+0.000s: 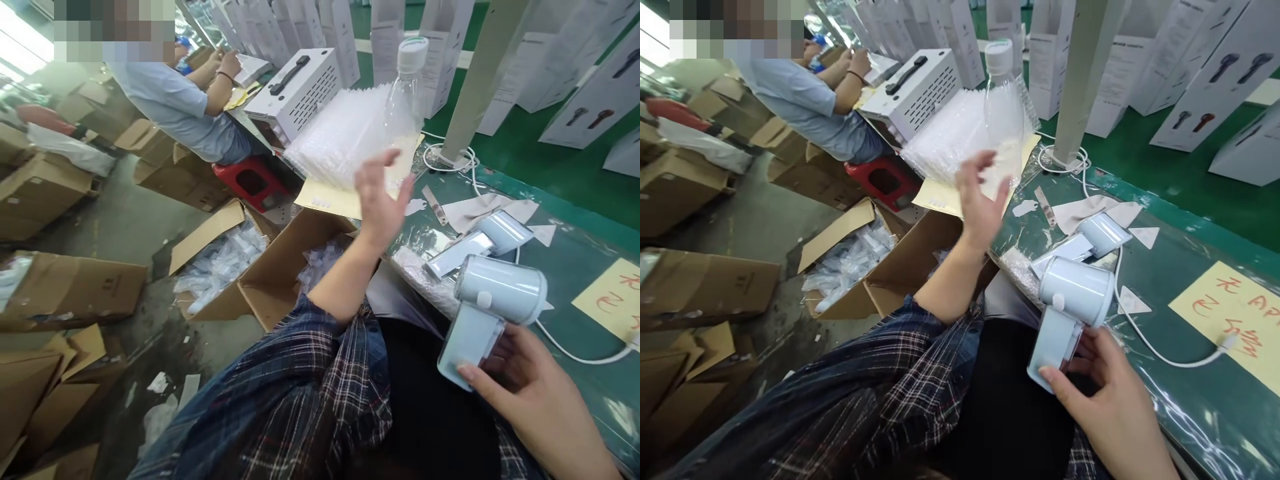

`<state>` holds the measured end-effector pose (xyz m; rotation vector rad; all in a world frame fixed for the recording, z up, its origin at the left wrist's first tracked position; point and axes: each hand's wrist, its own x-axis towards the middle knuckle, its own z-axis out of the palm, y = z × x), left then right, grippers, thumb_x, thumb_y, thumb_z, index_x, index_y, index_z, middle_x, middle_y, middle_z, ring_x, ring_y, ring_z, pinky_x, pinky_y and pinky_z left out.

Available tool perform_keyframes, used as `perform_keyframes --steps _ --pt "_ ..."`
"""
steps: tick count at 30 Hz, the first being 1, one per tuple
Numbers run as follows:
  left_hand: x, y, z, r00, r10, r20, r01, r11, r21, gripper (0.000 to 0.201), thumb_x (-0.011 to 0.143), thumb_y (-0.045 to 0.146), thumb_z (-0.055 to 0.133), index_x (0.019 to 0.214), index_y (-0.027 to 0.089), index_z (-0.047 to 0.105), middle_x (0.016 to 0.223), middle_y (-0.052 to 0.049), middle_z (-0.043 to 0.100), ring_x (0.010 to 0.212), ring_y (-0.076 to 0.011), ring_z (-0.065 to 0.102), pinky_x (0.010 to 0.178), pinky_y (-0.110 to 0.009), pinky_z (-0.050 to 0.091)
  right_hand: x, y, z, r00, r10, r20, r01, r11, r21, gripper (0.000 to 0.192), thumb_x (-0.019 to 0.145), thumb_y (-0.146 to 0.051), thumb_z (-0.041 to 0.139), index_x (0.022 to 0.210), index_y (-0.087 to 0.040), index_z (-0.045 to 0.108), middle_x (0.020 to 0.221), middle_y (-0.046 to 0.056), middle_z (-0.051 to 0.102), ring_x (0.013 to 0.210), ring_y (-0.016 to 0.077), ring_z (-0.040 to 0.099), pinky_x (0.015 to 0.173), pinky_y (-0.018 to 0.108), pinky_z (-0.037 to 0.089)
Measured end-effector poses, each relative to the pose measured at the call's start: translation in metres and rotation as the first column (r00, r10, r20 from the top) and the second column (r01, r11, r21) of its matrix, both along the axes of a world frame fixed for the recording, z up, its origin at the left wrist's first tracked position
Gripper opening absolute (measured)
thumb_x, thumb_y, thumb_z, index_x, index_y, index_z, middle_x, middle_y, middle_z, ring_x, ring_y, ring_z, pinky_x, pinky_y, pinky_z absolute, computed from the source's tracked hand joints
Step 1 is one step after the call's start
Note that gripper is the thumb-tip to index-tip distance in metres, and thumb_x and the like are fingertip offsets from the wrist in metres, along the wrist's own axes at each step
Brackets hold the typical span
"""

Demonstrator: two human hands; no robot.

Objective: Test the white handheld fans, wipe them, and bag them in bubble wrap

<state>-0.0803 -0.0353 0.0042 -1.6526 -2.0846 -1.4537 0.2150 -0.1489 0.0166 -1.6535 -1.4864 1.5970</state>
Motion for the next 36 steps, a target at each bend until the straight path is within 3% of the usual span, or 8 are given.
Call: perform_keyframes --steps 5,15,21,23,26,29,32,36 --pt "-0.105 0.02 -0.005 0.884 0.421 -0.204 -0.453 0.879 -0.15 0.039 0.087 0.016 0.087 0.12 0.02 0.066 0.165 -0.022 0.047 0.167 -0.0435 0.028 0.136 -0.071 0.024 -0.005 0.005 0.004 0.998 -0.006 -0.068 0.002 0.998 -0.055 0.087 0.056 -0.071 0.098 0.122 -0.022 0.067 0.116 0.018 0.083 0.09 0.0309 0.084 0.075 0.034 0.073" --pt "-0.153 0.039 0.0 0.944 0.267 -0.194 -0.293 0.948 -0.125 0.014 0.106 0.032 0.067 0.104 0.024 0.056 0.12 -0.012 0.064 0.136 -0.035 0.06 0.122 -0.057 0.043 -0.003 0.006 0.001 0.996 -0.009 -0.093 0.0 0.995 -0.098 0.091 0.057 -0.072 0.098 0.125 -0.02 0.067 0.117 0.02 0.082 0.091 0.0301 0.083 0.075 0.035 0.073" --pt "-0.193 0.046 0.029 0.925 0.365 0.101 -0.37 0.929 0.029 0.044 0.102 0.036 0.082 0.102 0.027 0.039 0.087 0.005 0.04 0.093 -0.0128 0.053 0.102 -0.035 0.044 0.001 0.003 -0.004 0.988 -0.064 -0.14 0.046 0.991 -0.127 0.09 0.057 -0.071 0.099 0.125 -0.021 0.067 0.119 0.019 0.082 0.1 0.032 0.083 0.082 0.037 0.073" --pt "-0.172 0.026 0.037 0.954 0.296 0.051 -0.3 0.944 0.139 0.042 0.101 0.036 0.083 0.106 0.027 0.043 0.091 0.006 0.044 0.085 -0.0114 0.048 0.092 -0.031 0.044 0.001 0.002 -0.006 0.983 -0.089 -0.16 0.066 0.988 -0.141 0.091 0.057 -0.07 0.1 0.127 -0.022 0.067 0.12 0.019 0.082 0.1 0.0319 0.083 0.082 0.038 0.073" --pt "-0.094 -0.013 0.03 0.988 -0.137 -0.064 0.141 0.988 0.056 0.027 0.107 0.048 0.07 0.119 0.027 0.058 0.099 0.002 0.06 0.083 -0.0153 0.054 0.082 -0.034 0.048 0.001 0.003 -0.006 0.975 -0.109 -0.195 0.087 0.989 -0.119 0.088 0.058 -0.067 0.1 0.125 -0.022 0.068 0.12 0.018 0.082 0.101 0.0317 0.083 0.084 0.039 0.073" --pt "-0.001 -0.04 0.006 0.779 -0.625 -0.04 0.597 0.761 -0.255 0.027 0.116 0.038 0.05 0.129 0.022 0.068 0.108 -0.005 0.07 0.097 -0.0184 0.065 0.091 -0.035 0.054 0.003 0.003 -0.005 0.971 -0.102 -0.214 0.09 0.994 -0.068 0.079 0.062 -0.064 0.099 0.122 -0.022 0.069 0.116 0.017 0.083 0.098 0.031 0.083 0.083 0.04 0.073" --pt "0.053 -0.048 -0.012 0.679 -0.734 -0.016 0.675 0.633 -0.378 0.035 0.116 0.027 0.045 0.133 0.016 0.073 0.113 -0.011 0.07 0.109 -0.0207 0.067 0.101 -0.037 0.056 0.008 0.001 -0.003 0.974 -0.119 -0.195 0.114 0.993 -0.034 0.076 0.065 -0.062 0.099 0.123 -0.023 0.069 0.115 0.016 0.083 0.096 0.0302 0.082 0.081 0.038 0.073" --pt "0.057 -0.047 0.001 0.653 -0.756 -0.052 0.631 0.58 -0.515 0.04 0.112 0.024 0.048 0.141 0.016 0.075 0.113 -0.013 0.065 0.11 -0.0235 0.064 0.101 -0.039 0.057 0.015 -0.005 -0.006 0.974 -0.118 -0.194 0.123 0.992 0.011 0.074 0.068 -0.063 0.097 0.124 -0.023 0.069 0.115 0.016 0.082 0.094 0.0298 0.082 0.077 0.038 0.072"
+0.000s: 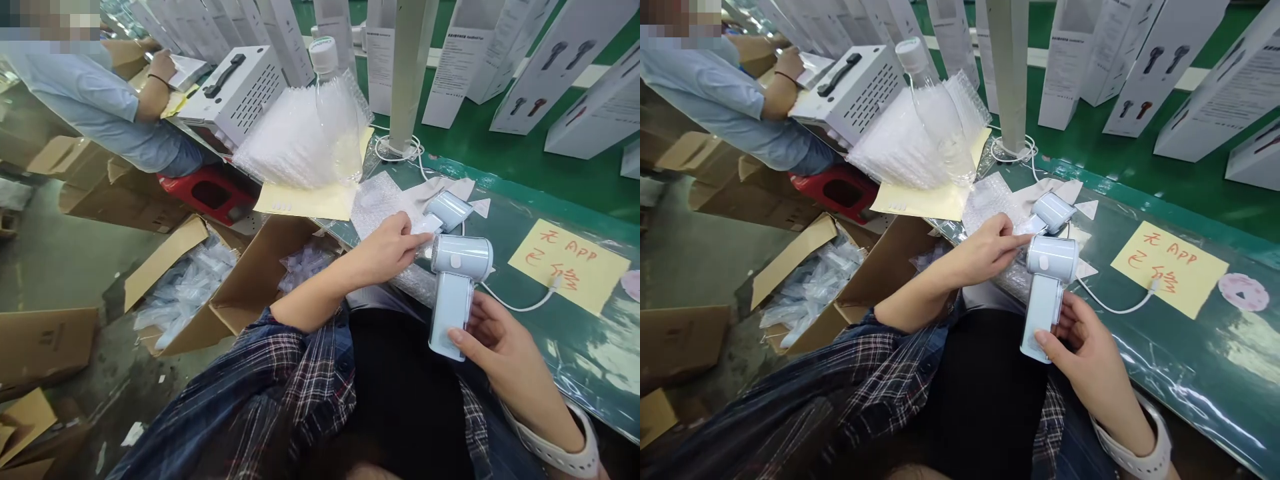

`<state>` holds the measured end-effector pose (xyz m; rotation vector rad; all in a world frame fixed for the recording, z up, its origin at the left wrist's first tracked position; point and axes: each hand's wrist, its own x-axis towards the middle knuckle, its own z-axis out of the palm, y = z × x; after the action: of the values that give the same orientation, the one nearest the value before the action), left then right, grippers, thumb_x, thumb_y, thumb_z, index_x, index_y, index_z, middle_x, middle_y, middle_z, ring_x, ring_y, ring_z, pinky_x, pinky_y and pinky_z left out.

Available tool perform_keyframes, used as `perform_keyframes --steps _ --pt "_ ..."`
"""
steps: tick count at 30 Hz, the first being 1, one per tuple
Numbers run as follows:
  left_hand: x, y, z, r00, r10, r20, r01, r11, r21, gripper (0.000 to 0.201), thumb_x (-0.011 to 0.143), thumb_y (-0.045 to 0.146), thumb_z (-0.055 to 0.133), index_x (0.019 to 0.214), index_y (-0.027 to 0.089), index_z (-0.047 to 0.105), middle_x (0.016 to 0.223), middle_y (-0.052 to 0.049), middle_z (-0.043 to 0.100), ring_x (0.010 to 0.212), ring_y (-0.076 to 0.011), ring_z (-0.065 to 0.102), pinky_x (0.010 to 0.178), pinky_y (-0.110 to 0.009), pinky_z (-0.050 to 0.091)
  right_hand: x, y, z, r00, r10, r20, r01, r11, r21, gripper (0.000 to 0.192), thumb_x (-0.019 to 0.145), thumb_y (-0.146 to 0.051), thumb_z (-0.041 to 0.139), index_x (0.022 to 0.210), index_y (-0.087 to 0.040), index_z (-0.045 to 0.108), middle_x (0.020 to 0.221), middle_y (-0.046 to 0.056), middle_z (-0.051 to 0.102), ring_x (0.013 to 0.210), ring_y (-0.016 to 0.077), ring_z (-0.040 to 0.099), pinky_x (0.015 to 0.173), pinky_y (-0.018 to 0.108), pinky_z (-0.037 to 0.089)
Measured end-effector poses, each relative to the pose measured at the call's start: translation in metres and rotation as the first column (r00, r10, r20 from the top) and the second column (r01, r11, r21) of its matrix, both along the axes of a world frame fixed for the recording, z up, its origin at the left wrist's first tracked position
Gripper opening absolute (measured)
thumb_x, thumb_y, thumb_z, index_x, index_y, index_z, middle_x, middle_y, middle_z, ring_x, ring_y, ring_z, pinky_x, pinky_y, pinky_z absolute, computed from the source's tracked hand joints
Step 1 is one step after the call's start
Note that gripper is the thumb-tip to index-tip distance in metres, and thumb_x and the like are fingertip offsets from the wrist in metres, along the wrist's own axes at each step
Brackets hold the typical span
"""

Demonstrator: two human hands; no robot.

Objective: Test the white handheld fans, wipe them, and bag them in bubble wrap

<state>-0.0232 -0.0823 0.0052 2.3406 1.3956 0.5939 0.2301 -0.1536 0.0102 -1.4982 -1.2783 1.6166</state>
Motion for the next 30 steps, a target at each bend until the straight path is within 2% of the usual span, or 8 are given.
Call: perform_keyframes --steps 7,11,15,18,22,25,28,30 --pt "-0.02 0.018 0.007 0.925 0.036 0.379 0.112 0.926 -0.361 0.045 0.105 0.026 0.056 0.148 0.024 0.069 0.095 -0.003 0.07 0.09 -0.0193 0.063 0.09 -0.035 0.053 -0.003 -0.005 -0.026 0.982 -0.047 0.182 -0.032 0.911 0.41 0.066 0.096 -0.06 0.076 0.147 -0.022 0.059 0.128 0.018 0.077 0.101 0.0303 0.081 0.081 0.043 0.069" --pt "-0.027 0.028 -0.018 0.59 0.351 0.727 0.212 0.801 -0.559 0.052 0.096 0.041 0.073 0.145 0.027 0.064 0.085 0.001 0.06 0.067 -0.0136 0.048 0.066 -0.028 0.042 -0.021 0.017 -0.029 0.892 -0.07 0.447 -0.27 0.711 0.649 0.055 0.108 -0.056 0.057 0.149 -0.02 0.061 0.134 0.018 0.077 0.114 0.0344 0.079 0.093 0.047 0.065" --pt "-0.036 0.026 -0.022 0.304 0.585 0.752 0.162 0.746 -0.646 0.051 0.092 0.046 0.074 0.137 0.025 0.06 0.078 0.005 0.045 0.056 -0.0094 0.032 0.054 -0.025 0.026 -0.036 0.035 -0.02 0.768 -0.109 0.631 -0.483 0.55 0.682 0.048 0.114 -0.043 0.048 0.153 -0.017 0.06 0.13 0.016 0.079 0.112 0.0317 0.079 0.093 0.04 0.061" --pt "-0.039 0.016 -0.003 0.43 0.43 0.794 0.036 0.871 -0.491 0.05 0.099 0.044 0.069 0.144 0.027 0.056 0.076 0.006 0.042 0.057 -0.0101 0.032 0.055 -0.025 0.031 -0.041 0.033 -0.001 0.634 -0.161 0.756 -0.626 0.466 0.625 0.046 0.114 -0.035 0.048 0.153 -0.015 0.059 0.108 0.012 0.08 0.084 0.0276 0.077 0.07 0.037 0.055" --pt "-0.031 -0.004 0.035 0.873 0.068 0.483 -0.059 0.998 -0.033 0.048 0.109 0.024 0.048 0.157 0.028 0.051 0.088 0.001 0.061 0.081 -0.0171 0.06 0.081 -0.031 0.052 -0.045 0.027 0.025 0.492 -0.272 0.827 -0.741 0.367 0.562 0.043 0.112 -0.028 0.049 0.15 -0.013 0.064 0.085 0.006 0.069 0.061 0.0233 0.065 0.051 0.036 0.035" --pt "-0.024 -0.019 0.057 0.996 -0.086 0.014 0.082 0.976 0.201 0.053 0.113 0.015 0.034 0.161 0.028 0.051 0.102 -0.002 0.071 0.092 -0.0186 0.065 0.083 -0.031 0.051 -0.043 0.033 0.032 0.571 -0.184 0.8 -0.675 0.449 0.585 0.042 0.111 -0.032 0.049 0.144 -0.015 0.069 0.086 0.008 0.072 0.068 0.0249 0.068 0.056 0.035 0.038" --pt "-0.026 -0.029 0.073 0.966 -0.085 -0.244 0.147 0.959 0.244 0.057 0.114 0.013 0.032 0.167 0.031 0.045 0.098 0.001 0.071 0.086 -0.0163 0.063 0.078 -0.028 0.048 -0.038 0.047 0.029 0.836 -0.042 0.548 -0.329 0.76 0.561 0.042 0.102 -0.054 0.061 0.12 -0.019 0.076 0.082 0.007 0.074 0.064 0.0224 0.064 0.058 0.033 0.044" --pt "-0.029 -0.035 0.082 0.959 -0.06 -0.277 0.123 0.969 0.216 0.058 0.115 0.015 0.034 0.169 0.033 0.041 0.095 0.001 0.07 0.085 -0.0155 0.064 0.078 -0.027 0.048 -0.036 0.055 0.029 0.972 0.054 0.228 -0.126 0.941 0.314 0.048 0.096 -0.067 0.066 0.101 -0.02 0.074 0.077 0.006 0.072 0.053 0.0175 0.056 0.05 0.031 0.04"
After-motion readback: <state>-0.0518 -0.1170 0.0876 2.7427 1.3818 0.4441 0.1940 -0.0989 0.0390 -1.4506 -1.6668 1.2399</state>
